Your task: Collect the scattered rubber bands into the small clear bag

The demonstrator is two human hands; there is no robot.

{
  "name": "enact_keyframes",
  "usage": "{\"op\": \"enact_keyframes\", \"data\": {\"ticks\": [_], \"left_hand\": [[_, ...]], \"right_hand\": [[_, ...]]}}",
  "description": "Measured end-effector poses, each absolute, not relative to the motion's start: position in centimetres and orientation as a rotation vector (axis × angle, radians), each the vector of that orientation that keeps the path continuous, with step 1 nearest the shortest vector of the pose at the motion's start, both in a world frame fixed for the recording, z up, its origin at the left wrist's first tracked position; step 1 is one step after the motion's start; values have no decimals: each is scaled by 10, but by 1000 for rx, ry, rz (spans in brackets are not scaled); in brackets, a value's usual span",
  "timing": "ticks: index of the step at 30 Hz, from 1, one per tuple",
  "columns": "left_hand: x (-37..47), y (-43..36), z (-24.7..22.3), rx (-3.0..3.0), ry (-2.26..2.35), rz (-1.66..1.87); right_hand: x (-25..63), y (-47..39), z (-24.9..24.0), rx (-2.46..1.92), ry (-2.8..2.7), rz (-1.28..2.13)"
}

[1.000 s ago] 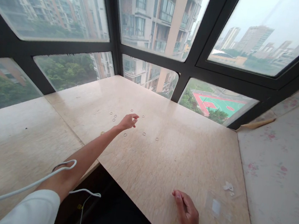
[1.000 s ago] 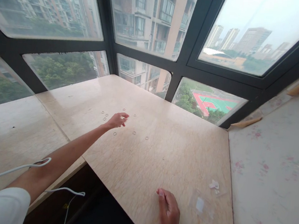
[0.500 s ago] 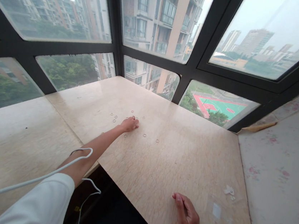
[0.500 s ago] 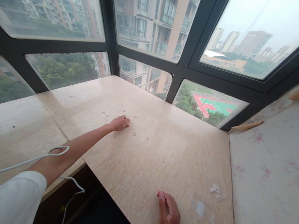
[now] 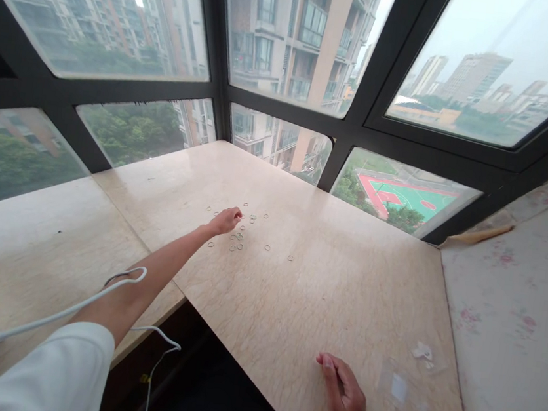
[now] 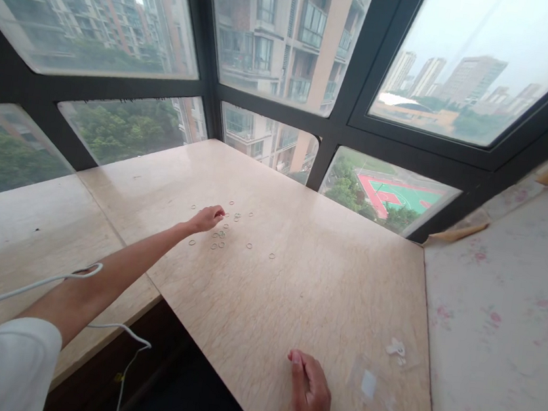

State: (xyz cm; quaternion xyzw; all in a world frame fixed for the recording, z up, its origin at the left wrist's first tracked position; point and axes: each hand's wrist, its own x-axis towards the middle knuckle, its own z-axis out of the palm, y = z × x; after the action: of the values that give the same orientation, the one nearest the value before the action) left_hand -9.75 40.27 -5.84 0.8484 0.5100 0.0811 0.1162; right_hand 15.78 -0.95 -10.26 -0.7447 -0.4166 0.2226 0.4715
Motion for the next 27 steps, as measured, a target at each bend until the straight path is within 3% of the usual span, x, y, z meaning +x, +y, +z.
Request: {"op": "enact_keyframes", "data": {"ticks": [12, 19, 27], "left_hand": [[-226, 403, -22, 2173, 1739, -26], [-231, 377, -47, 2168, 1345, -167], [-230, 377, -49, 2083, 1211, -105]], "right_hand": [[160, -12, -110, -1837, -1010, 581], [163, -12, -114, -1858, -993, 590], [162, -13, -109, -1885, -980, 589]]}}
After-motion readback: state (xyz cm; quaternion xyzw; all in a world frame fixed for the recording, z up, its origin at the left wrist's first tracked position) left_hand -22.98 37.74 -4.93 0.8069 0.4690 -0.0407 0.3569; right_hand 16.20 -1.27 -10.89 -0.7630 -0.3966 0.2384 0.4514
